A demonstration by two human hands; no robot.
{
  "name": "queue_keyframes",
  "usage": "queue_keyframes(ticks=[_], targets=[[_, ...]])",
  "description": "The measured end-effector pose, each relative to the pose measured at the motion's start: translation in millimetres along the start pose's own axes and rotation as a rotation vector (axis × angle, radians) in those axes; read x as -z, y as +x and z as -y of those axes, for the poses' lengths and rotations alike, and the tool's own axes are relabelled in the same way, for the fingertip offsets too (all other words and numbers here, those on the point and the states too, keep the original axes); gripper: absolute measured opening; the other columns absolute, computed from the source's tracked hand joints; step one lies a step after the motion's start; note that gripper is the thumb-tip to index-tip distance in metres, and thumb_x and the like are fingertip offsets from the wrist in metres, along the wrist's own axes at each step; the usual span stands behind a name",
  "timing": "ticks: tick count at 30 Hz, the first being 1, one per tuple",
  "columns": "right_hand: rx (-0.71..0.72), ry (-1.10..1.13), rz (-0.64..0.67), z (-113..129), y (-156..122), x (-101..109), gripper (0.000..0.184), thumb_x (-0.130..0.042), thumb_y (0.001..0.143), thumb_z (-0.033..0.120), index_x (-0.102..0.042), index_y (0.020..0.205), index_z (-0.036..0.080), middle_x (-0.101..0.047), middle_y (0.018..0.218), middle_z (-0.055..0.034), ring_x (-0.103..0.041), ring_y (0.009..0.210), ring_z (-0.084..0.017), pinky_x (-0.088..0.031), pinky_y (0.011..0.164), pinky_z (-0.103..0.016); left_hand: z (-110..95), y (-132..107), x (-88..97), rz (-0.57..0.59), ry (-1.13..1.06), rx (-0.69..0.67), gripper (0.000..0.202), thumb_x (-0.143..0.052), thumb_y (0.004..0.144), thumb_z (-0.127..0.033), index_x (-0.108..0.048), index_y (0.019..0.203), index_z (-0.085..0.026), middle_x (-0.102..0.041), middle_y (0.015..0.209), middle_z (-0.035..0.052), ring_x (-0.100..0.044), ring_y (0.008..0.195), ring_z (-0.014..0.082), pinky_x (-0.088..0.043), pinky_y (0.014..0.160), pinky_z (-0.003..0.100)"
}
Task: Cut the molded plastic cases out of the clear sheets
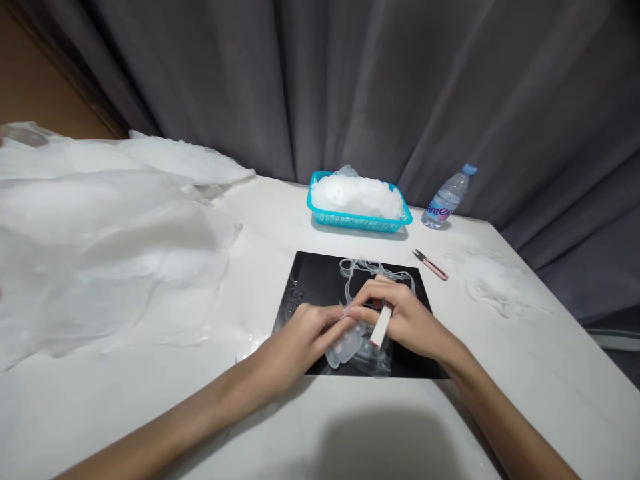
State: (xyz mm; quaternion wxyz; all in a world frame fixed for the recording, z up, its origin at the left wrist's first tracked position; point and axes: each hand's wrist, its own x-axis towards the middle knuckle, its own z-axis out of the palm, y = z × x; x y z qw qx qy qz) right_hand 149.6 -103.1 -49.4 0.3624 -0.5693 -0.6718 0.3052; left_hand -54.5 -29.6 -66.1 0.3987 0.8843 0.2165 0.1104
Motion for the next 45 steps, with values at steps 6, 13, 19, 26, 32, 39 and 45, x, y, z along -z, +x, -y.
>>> queue_keyframes(ticks=[6,13,19,26,32,39,45], targets=[[-0.239,-0.048,-0.214,-12,5,-16,0.025,-0.057,0.101,0.035,-0.066,0.083,0.021,-0.067,0.075,-0.0010,-0.058,0.067,-0.018,-0.040,0.064,-0.029,0,-10,-20.7,-0.248,0.674,-0.463,0.032,-0.039,0.097,0.004,-0.065,0.115,-0.006,-0.076,0.097,0.0158,-0.073,0.089,0.0261,-0.057,0.080,0.035],[-0.176,-0.133,-0.330,-15,3,-8,0.020,-0.054,0.102,0.033,-0.060,0.087,0.022,-0.068,0.087,-0.0040,-0.061,0.079,-0.021,-0.043,0.075,-0.032,2,-10,-4.9,-0.284,0.228,-0.336,0.023,-0.046,0.109,-0.019,-0.068,0.106,-0.013,-0.071,0.081,0.0028,-0.064,0.066,0.0131,-0.048,0.063,0.022],[-0.092,-0.023,-0.376,-18,-10,-1,0.023,-0.054,0.104,0.043,-0.065,0.103,0.023,-0.065,0.098,-0.0037,-0.058,0.083,-0.019,-0.046,0.081,-0.033,10,-8,1.4,-0.203,-0.051,-0.053,0.029,-0.055,0.106,-0.037,-0.075,0.100,-0.016,-0.069,0.078,-0.0021,-0.058,0.066,0.0102,-0.043,0.062,0.019],[-0.031,0.004,-0.062,-13,-21,-1,0.024,-0.057,0.104,0.043,-0.072,0.104,0.025,-0.069,0.100,-0.0056,-0.057,0.095,-0.023,-0.045,0.089,-0.039,7,-8,2.4,-0.193,-0.134,-0.038,0.026,-0.060,0.103,-0.039,-0.076,0.111,-0.020,-0.077,0.096,0.0005,-0.065,0.076,0.0132,-0.049,0.071,0.021],[-0.064,0.236,-0.110,-13,-17,-6,0.026,-0.066,0.099,0.044,-0.076,0.091,0.022,-0.067,0.086,-0.0032,-0.056,0.080,-0.019,-0.043,0.076,-0.034,6,-7,3.2,-0.222,-0.139,-0.025,0.021,-0.062,0.102,-0.036,-0.072,0.106,-0.018,-0.076,0.088,0.0006,-0.066,0.073,0.0136,-0.049,0.068,0.023],[-0.074,0.172,-0.119,-7,-19,-12,0.021,-0.063,0.101,0.035,-0.072,0.086,0.021,-0.060,0.078,-0.0005,-0.053,0.079,-0.018,-0.042,0.076,-0.032,2,-4,4.1,-0.178,-0.055,-0.065,0.020,-0.055,0.105,-0.032,-0.068,0.099,-0.019,-0.067,0.073,-0.0021,-0.059,0.060,0.0106,-0.046,0.057,0.021],[-0.130,-0.252,-0.291,-21,-5,-32,0.021,-0.053,0.103,0.024,-0.058,0.083,0.023,-0.065,0.088,-0.0056,-0.055,0.090,-0.025,-0.043,0.081,-0.038,-3,-17,-18.3,-0.260,0.504,-0.664,0.026,-0.044,0.103,-0.011,-0.069,0.102,-0.020,-0.073,0.080,0.0060,-0.069,0.074,0.0194,-0.057,0.072,0.030]])
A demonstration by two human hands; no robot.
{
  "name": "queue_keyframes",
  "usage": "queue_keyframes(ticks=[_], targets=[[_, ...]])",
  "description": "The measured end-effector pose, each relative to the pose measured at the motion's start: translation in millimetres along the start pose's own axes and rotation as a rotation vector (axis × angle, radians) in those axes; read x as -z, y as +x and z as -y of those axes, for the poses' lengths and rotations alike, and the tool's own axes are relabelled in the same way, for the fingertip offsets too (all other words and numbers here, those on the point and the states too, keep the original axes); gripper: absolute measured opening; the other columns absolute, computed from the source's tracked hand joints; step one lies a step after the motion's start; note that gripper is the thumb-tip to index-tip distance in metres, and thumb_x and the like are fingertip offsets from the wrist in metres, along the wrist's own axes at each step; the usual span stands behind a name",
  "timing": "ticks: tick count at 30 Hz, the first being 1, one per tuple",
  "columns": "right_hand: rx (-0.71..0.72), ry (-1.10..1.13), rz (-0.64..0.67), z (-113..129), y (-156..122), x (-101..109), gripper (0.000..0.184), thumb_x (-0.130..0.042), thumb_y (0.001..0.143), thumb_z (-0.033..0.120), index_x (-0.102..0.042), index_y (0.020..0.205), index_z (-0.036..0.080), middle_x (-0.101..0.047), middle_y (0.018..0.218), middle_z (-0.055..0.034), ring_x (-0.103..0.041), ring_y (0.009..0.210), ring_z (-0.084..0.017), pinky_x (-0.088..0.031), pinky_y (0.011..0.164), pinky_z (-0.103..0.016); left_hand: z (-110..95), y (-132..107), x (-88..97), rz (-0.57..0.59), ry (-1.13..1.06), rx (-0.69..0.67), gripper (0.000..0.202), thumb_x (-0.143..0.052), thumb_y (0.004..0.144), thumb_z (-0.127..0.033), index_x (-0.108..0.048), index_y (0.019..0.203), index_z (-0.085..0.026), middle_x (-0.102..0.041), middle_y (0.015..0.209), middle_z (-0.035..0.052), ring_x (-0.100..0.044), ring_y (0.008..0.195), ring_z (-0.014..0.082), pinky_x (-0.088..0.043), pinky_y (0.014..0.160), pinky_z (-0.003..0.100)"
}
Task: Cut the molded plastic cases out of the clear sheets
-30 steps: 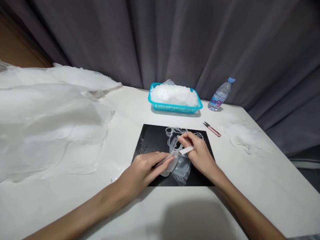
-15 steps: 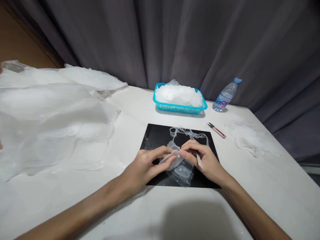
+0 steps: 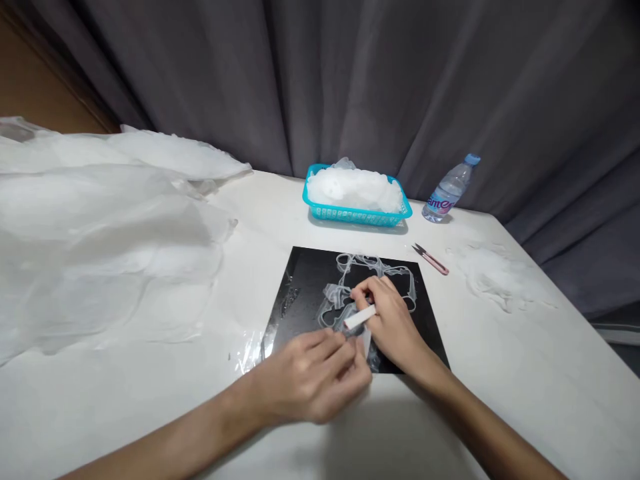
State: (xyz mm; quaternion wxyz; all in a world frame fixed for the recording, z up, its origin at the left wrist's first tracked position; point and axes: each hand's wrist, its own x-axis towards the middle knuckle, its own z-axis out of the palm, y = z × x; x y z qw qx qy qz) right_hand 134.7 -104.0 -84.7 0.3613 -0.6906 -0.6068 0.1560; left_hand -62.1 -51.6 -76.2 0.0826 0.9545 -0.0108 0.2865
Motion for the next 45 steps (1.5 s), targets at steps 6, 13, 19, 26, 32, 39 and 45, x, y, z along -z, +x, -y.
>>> queue_keyframes(ticks=[6,13,19,26,32,39,45], targets=[[-0.003,-0.061,-0.076,-24,11,15,0.019,-0.047,0.107,0.030,-0.062,0.098,0.023,-0.069,0.100,-0.0087,-0.057,0.096,-0.028,-0.044,0.087,-0.042,1,2,6.0,0.029,-0.486,0.600,0.019,-0.048,0.108,-0.032,-0.057,0.094,-0.022,-0.065,0.069,-0.0021,-0.060,0.060,0.0133,-0.047,0.059,0.024],[0.089,0.215,0.066,-8,-8,41,0.026,-0.050,0.107,0.040,-0.069,0.115,0.025,-0.067,0.097,-0.0057,-0.060,0.093,-0.023,-0.048,0.085,-0.037,24,12,11.8,-0.056,-1.198,0.941,0.027,-0.055,0.104,-0.047,-0.049,0.101,-0.021,-0.070,0.079,-0.0014,-0.063,0.072,0.0134,-0.046,0.068,0.024],[0.076,0.340,0.149,6,-18,32,0.019,-0.067,0.099,0.040,-0.073,0.093,0.023,-0.061,0.084,-0.0020,-0.058,0.078,-0.018,-0.049,0.074,-0.032,23,13,13.7,-0.072,-1.176,0.925,0.027,-0.060,0.102,-0.045,-0.051,0.100,-0.020,-0.059,0.073,-0.0053,-0.050,0.063,0.0096,-0.036,0.061,0.022],[0.054,0.399,0.203,0,-18,30,0.017,-0.063,0.102,0.039,-0.073,0.106,0.026,-0.072,0.081,-0.0017,-0.063,0.083,-0.020,-0.050,0.080,-0.035,24,10,11.4,-0.039,-1.191,0.985,0.031,-0.068,0.096,-0.046,-0.055,0.104,-0.020,-0.061,0.076,-0.0031,-0.053,0.064,0.0115,-0.039,0.060,0.023],[0.025,0.470,0.196,-2,-19,28,0.018,-0.062,0.103,0.039,-0.072,0.104,0.025,-0.071,0.083,-0.0009,-0.068,0.080,-0.018,-0.052,0.080,-0.033,22,12,12.5,-0.046,-1.222,0.992,0.033,-0.068,0.096,-0.048,-0.058,0.104,-0.017,-0.067,0.078,-0.0004,-0.057,0.066,0.0117,-0.041,0.063,0.024],[0.013,0.462,0.198,-3,-17,27,0.020,-0.062,0.103,0.041,-0.072,0.102,0.023,-0.068,0.083,-0.0015,-0.066,0.082,-0.018,-0.049,0.079,-0.032,24,13,15.3,-0.005,-1.241,1.001,0.031,-0.069,0.097,-0.047,-0.059,0.102,-0.017,-0.072,0.081,0.0011,-0.061,0.066,0.0121,-0.045,0.063,0.024],[0.024,0.437,0.214,1,-16,28,0.022,-0.059,0.104,0.041,-0.070,0.097,0.023,-0.068,0.083,-0.0011,-0.063,0.082,-0.018,-0.047,0.079,-0.031,24,18,24.2,-0.016,-1.296,0.996,0.028,-0.070,0.096,-0.043,-0.060,0.099,-0.017,-0.076,0.087,0.0029,-0.068,0.072,0.0138,-0.052,0.067,0.025]])
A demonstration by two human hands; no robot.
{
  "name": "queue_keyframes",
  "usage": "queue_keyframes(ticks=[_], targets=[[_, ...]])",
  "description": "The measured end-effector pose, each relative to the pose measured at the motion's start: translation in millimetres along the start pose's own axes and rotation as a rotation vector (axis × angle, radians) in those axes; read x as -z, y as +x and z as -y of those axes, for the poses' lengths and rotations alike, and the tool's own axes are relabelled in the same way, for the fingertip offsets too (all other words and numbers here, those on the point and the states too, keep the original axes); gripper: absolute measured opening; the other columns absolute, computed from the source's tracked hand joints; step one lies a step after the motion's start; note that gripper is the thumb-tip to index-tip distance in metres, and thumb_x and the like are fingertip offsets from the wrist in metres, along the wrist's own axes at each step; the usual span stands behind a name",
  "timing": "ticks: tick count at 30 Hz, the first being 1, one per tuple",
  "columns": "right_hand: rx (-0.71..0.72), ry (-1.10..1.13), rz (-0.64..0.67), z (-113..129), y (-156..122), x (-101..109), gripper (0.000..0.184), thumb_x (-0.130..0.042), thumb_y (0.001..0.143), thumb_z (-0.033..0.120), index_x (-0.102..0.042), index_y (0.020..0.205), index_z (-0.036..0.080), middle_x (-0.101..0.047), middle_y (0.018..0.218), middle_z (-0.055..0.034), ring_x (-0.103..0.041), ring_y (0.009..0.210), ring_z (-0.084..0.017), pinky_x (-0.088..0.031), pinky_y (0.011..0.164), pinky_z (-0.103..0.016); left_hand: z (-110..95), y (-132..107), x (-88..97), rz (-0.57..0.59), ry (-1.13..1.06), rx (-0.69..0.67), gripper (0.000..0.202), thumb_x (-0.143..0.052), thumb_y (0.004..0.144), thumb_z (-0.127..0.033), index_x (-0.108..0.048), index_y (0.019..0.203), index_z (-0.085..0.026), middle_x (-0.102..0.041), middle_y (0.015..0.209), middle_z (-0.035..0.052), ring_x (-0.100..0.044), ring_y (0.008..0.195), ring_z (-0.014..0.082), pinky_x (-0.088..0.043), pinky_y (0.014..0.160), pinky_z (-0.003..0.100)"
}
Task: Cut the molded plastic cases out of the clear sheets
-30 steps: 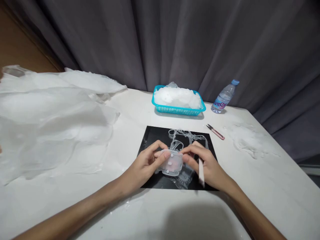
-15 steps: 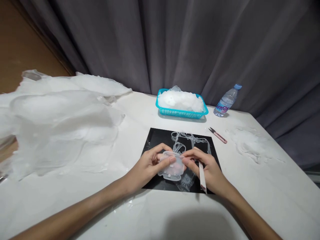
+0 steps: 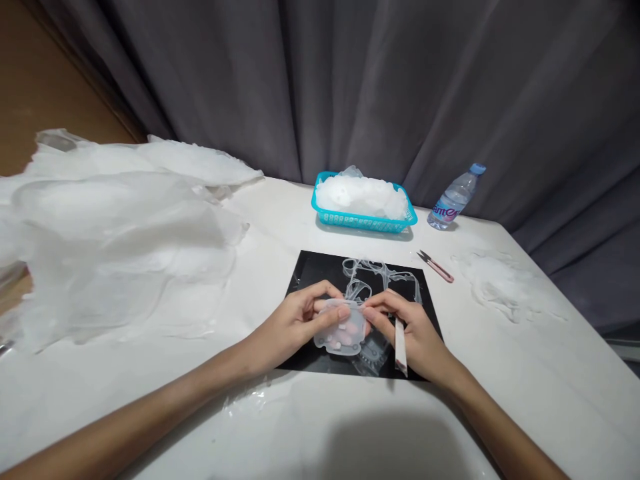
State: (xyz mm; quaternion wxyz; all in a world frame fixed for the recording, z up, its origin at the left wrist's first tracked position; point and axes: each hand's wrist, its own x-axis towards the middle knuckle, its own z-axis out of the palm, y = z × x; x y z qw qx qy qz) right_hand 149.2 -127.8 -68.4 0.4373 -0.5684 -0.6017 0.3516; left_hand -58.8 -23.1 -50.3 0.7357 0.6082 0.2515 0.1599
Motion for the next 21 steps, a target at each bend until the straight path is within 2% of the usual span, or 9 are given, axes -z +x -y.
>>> queue_keyframes(ticks=[6,14,21], targets=[[-0.012,0.050,0.007,-5.5,-1.9,-2.4,0.022,-0.060,0.104,0.041,-0.070,0.098,0.022,-0.067,0.085,-0.0009,-0.066,0.081,-0.017,-0.048,0.078,-0.029,1.8,0.3,-0.3,0.019,-0.034,0.011,0.027,-0.069,0.097,-0.042,-0.057,0.100,-0.018,-0.076,0.091,0.0032,-0.072,0.078,0.0154,-0.055,0.070,0.026],[0.043,0.054,0.005,-5.0,-2.3,3.0,0.023,-0.050,0.108,0.035,-0.067,0.120,0.025,-0.071,0.094,-0.0026,-0.066,0.091,-0.018,-0.049,0.083,-0.030,6.4,2.3,3.9,-0.028,0.033,-0.025,0.030,-0.068,0.098,-0.045,-0.055,0.100,-0.018,-0.071,0.080,-0.0010,-0.064,0.067,0.0108,-0.049,0.062,0.021],[0.004,0.154,0.020,-0.7,-5.7,1.0,0.017,-0.063,0.102,0.037,-0.067,0.114,0.024,-0.070,0.085,0.0007,-0.065,0.079,-0.015,-0.049,0.076,-0.027,1.6,-0.2,0.4,0.039,-0.104,-0.044,0.022,-0.069,0.100,-0.034,-0.053,0.099,-0.018,-0.074,0.077,-0.0024,-0.068,0.063,0.0083,-0.052,0.059,0.017]])
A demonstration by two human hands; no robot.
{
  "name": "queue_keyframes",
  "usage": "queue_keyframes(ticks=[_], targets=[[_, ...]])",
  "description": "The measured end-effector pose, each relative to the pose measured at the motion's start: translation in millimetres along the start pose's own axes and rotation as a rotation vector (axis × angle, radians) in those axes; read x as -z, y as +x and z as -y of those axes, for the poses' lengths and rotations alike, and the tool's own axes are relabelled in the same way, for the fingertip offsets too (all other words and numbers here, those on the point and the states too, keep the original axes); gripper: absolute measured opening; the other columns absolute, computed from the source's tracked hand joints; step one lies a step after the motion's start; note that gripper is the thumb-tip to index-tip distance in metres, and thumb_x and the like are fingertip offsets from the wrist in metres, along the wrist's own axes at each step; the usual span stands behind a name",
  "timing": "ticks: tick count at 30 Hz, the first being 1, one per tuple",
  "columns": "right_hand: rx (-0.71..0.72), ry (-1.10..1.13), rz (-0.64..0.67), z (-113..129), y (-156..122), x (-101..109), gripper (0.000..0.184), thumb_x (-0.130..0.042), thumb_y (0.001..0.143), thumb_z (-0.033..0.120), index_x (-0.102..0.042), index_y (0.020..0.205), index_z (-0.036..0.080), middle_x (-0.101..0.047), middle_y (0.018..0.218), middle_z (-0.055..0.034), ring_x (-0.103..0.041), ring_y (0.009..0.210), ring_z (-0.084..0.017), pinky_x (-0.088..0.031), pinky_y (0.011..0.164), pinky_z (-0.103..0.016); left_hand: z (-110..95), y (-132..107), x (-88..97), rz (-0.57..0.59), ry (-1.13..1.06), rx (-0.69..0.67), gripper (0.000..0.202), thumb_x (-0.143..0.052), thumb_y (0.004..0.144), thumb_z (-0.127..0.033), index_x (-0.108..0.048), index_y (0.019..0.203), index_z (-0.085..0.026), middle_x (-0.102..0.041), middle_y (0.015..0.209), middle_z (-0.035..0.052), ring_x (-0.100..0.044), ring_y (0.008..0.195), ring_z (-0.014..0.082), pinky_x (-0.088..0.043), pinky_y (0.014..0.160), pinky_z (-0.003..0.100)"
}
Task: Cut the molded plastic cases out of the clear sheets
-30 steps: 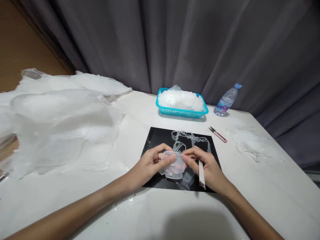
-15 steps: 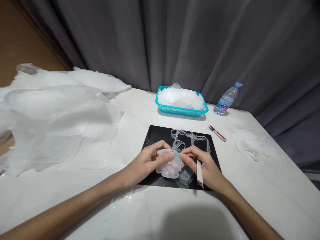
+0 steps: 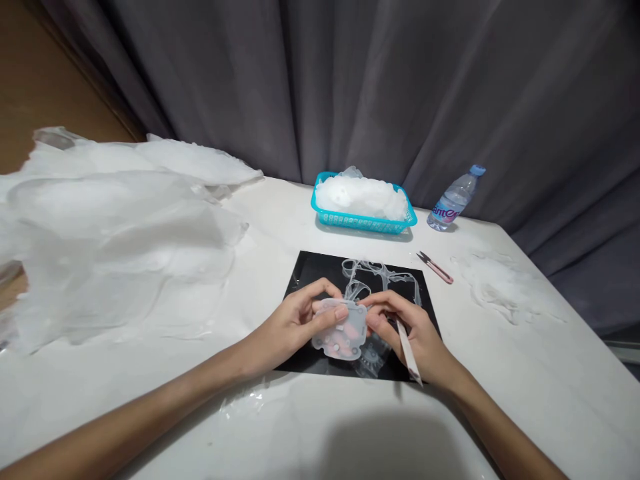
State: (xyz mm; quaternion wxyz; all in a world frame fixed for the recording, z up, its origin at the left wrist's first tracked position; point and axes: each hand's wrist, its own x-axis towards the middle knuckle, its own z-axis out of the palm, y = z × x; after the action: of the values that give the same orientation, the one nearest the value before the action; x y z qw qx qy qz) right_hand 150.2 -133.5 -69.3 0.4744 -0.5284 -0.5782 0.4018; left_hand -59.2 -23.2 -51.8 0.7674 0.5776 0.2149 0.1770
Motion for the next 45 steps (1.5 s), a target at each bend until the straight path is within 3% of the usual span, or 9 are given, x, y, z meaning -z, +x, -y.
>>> queue_keyframes(ticks=[7,15,26,33,39,45], targets=[[0.001,0.078,-0.002,1,-2,-6,0.020,-0.064,0.103,0.037,-0.064,0.089,0.022,-0.069,0.071,0.0035,-0.060,0.067,-0.012,-0.046,0.070,-0.026,-1,-3,-3.1,0.090,-0.090,0.007,0.017,-0.064,0.103,-0.030,-0.050,0.101,-0.020,-0.081,0.087,0.0015,-0.077,0.070,0.0118,-0.061,0.064,0.020],[-0.003,0.083,-0.023,8,-4,-11,0.026,-0.058,0.105,0.038,-0.060,0.086,0.021,-0.065,0.068,0.0029,-0.057,0.064,-0.012,-0.044,0.067,-0.026,-4,-5,-4.5,0.095,-0.103,0.038,0.019,-0.063,0.103,-0.032,-0.049,0.102,-0.020,-0.081,0.086,0.0026,-0.078,0.070,0.0137,-0.057,0.061,0.018],[0.019,0.118,-0.026,8,-3,-8,0.030,-0.050,0.109,0.037,-0.062,0.086,0.021,-0.064,0.072,0.0018,-0.059,0.069,-0.013,-0.045,0.072,-0.026,1,-3,-1.6,0.027,-0.009,0.006,0.024,-0.069,0.099,-0.037,-0.053,0.102,-0.018,-0.070,0.072,-0.0035,-0.061,0.059,0.0073,-0.045,0.058,0.017],[-0.001,0.071,-0.072,6,-1,-9,0.019,-0.063,0.102,0.040,-0.065,0.094,0.023,-0.064,0.072,0.0018,-0.060,0.067,-0.015,-0.047,0.069,-0.028,2,-1,-2.2,0.031,-0.025,0.013,0.024,-0.070,0.098,-0.036,-0.054,0.101,-0.019,-0.072,0.073,-0.0032,-0.065,0.059,0.0096,-0.048,0.058,0.020],[-0.015,0.052,-0.082,4,0,-10,0.020,-0.063,0.102,0.041,-0.064,0.092,0.023,-0.064,0.072,0.0017,-0.057,0.067,-0.014,-0.045,0.068,-0.028,8,-1,-1.4,0.025,-0.017,0.054,0.031,-0.066,0.100,-0.043,-0.047,0.091,-0.019,-0.078,0.087,0.0055,-0.073,0.073,0.0154,-0.053,0.066,0.024],[-0.025,-0.009,-0.064,2,0,-7,0.023,-0.057,0.104,0.042,-0.061,0.093,0.022,-0.063,0.073,0.0015,-0.058,0.069,-0.015,-0.046,0.069,-0.028,10,2,2.6,-0.018,0.158,-0.007,0.029,-0.055,0.105,-0.047,-0.049,0.097,-0.020,-0.073,0.086,0.0014,-0.069,0.078,0.0156,-0.051,0.073,0.026]])
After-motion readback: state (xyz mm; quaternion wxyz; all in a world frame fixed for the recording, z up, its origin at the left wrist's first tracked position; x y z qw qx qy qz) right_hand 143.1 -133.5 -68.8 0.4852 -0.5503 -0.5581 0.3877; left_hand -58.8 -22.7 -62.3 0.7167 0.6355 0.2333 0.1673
